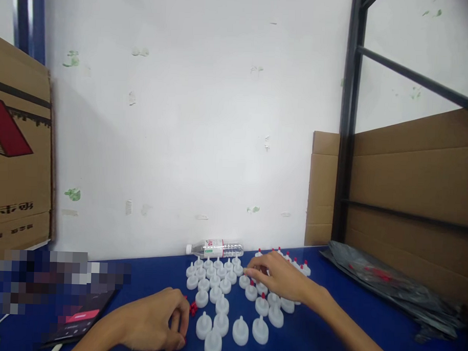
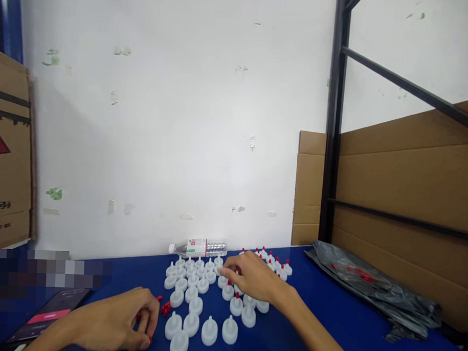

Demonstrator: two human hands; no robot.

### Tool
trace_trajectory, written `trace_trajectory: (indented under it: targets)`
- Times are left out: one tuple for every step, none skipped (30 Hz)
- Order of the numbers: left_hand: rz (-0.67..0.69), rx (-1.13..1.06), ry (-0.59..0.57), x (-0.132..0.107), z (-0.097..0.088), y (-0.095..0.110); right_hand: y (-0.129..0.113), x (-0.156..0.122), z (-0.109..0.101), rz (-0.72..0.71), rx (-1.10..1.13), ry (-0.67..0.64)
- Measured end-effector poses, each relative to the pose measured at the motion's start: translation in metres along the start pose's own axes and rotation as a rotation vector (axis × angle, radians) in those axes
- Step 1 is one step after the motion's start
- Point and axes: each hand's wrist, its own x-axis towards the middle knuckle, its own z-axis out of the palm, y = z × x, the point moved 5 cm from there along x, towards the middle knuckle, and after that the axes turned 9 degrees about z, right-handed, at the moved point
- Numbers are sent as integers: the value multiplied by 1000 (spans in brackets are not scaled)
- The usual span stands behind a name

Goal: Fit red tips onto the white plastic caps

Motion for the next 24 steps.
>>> trace_trajectory:
  targets:
    - [1, -2, 24, 0, -1, 1, 2, -2, 2, 25, 70, -116]
    - [4, -2, 50, -1, -2, 1, 4, -5, 5, 52, 139, -243]
    - [16, 4, 84, -1, -3, 3, 6, -9, 10, 79, 195, -370]
    - [36, 16, 119, -2, -5, 5, 8, -12, 15, 104, 234, -480]
    - [63, 33, 153, -2, -6, 7, 11, -15, 21, 127, 252, -565]
    - [90, 55, 186, -3, -8, 10, 13, -17, 27, 148, 247, -617]
    - [114, 76, 215, -3, -9, 13, 15, -18, 32, 164, 227, -638]
    - [131, 93, 235, -3, -10, 16, 17, -18, 37, 174, 197, -639]
    - [142, 102, 245, -4, -10, 18, 18, -17, 42, 175, 171, -629]
    - [149, 105, 252, -3, -10, 20, 18, -16, 44, 165, 152, -612]
    - [157, 109, 265, -3, -10, 23, 16, -15, 46, 143, 142, -595]
    - [166, 116, 280, -3, -10, 25, 13, -13, 45, 110, 140, -572]
    - [179, 128, 302, -2, -10, 27, 10, -12, 42, 73, 138, -541]
    - [192, 143, 330, -1, -10, 28, 6, -12, 37, 43, 130, -492]
    - [203, 154, 359, 0, -11, 29, 4, -11, 30, 28, 114, -424]
    - [214, 159, 385, 2, -10, 29, 1, -10, 23, 27, 92, -347]
    - [225, 155, 410, 3, -10, 29, -1, -10, 17, 37, 69, -266]
    - [236, 146, 434, 5, -9, 28, -3, -10, 11, 50, 45, -190]
    - [246, 136, 460, 6, -9, 28, -5, -10, 7, 61, 26, -128]
    - [254, 131, 490, 7, -8, 29, -8, -11, 5, 68, 9, -81]
    - [263, 128, 520, 7, -7, 29, -11, -11, 5, 67, -11, -47]
    - [273, 129, 548, 7, -7, 31, -14, -12, 6, 54, -37, -18]
    - [284, 130, 572, 6, -6, 33, -18, -13, 8, 30, -67, 6]
    - [298, 131, 595, 5, -5, 35, -23, -13, 11, -5, -101, 25]
